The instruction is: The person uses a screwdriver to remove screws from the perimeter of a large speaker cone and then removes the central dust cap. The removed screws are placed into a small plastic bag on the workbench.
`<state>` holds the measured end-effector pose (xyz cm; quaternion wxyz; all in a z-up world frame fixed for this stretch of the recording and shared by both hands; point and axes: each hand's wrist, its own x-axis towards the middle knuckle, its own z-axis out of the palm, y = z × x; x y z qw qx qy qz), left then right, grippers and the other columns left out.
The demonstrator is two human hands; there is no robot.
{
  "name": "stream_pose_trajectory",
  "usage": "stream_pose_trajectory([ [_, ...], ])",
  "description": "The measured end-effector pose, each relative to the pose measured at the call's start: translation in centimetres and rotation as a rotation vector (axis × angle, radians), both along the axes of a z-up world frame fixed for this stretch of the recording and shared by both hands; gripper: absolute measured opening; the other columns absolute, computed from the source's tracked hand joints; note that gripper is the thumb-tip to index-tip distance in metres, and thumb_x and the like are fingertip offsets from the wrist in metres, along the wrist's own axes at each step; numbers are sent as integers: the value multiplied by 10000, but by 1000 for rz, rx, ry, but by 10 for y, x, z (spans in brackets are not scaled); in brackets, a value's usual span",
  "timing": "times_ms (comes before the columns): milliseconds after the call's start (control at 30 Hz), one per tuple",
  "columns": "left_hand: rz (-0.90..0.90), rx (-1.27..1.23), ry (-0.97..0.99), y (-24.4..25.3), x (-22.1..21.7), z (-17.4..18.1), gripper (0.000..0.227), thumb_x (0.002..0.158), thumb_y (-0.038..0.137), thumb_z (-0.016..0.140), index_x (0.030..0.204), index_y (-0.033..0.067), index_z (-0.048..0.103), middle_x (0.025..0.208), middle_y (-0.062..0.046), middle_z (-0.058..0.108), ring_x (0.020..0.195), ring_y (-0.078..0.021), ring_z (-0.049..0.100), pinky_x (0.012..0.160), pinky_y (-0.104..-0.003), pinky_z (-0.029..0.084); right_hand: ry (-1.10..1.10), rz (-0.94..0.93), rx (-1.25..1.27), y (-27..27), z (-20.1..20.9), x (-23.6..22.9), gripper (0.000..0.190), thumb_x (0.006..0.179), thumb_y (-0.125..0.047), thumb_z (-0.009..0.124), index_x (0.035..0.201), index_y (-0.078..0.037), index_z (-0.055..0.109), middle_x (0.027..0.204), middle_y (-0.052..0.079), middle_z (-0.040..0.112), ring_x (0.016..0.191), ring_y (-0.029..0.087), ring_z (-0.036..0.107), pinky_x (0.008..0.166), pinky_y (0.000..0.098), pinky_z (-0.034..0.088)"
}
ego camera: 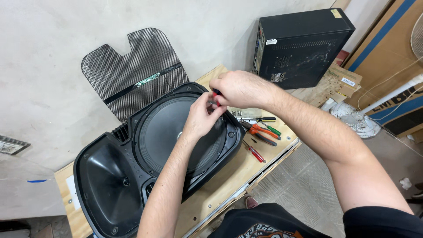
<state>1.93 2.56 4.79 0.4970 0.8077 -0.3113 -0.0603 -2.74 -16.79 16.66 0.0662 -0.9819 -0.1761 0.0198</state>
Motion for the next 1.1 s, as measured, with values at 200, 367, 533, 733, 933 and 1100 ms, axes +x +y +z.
stream_pose_trajectory([
  [200,-31,36,-136,-1,14,-17,246,1051,300,790,1144,82,726,1061,-110,764,1057,-259,822,842,-342,703,37,0,14,13,15,-17,243,1052,-271,714,1237,-113,711,1212,190,717,1133,475,786,935,572,674],
  [367,-57,160,-167,6,7,-1,295,997,274,848,1177,88,708,1019,-84,750,1034,-275,811,841,-405,705,71,-98,5,1,-4,-5,268,1065,-343,736,1227,-131,706,1140,166,738,1095,450,804,906,548,681],
  [533,-86,512,-364,8,7,-13,195,995,209,824,1179,147,808,1020,-16,749,1027,-248,816,842,-390,697,75,-130,19,0,-8,-4,216,1073,-321,736,1190,-140,726,1132,152,754,1100,448,807,920,537,676],
  [733,-89,563,-408,1,-2,-12,215,959,252,847,1129,121,833,1022,-64,730,1037,-313,800,842,-462,691,80,-150,38,3,0,-8,218,1088,-344,733,1197,-155,737,1136,147,774,1113,434,808,916,542,676],
  [933,-39,530,-528,-5,6,-45,157,986,298,771,1028,156,822,978,-51,704,1016,-285,767,797,-452,693,80,-159,42,12,13,-20,207,1092,-305,738,1197,-128,754,1134,159,793,1128,411,811,932,519,671],
  [1100,-21,503,-689,-8,6,-58,198,1016,284,686,1023,109,779,936,-73,695,1002,-282,773,766,-443,692,82,-159,35,20,28,-29,290,1073,-328,762,1221,-81,724,1140,202,800,1141,433,804,936,549,671],
])
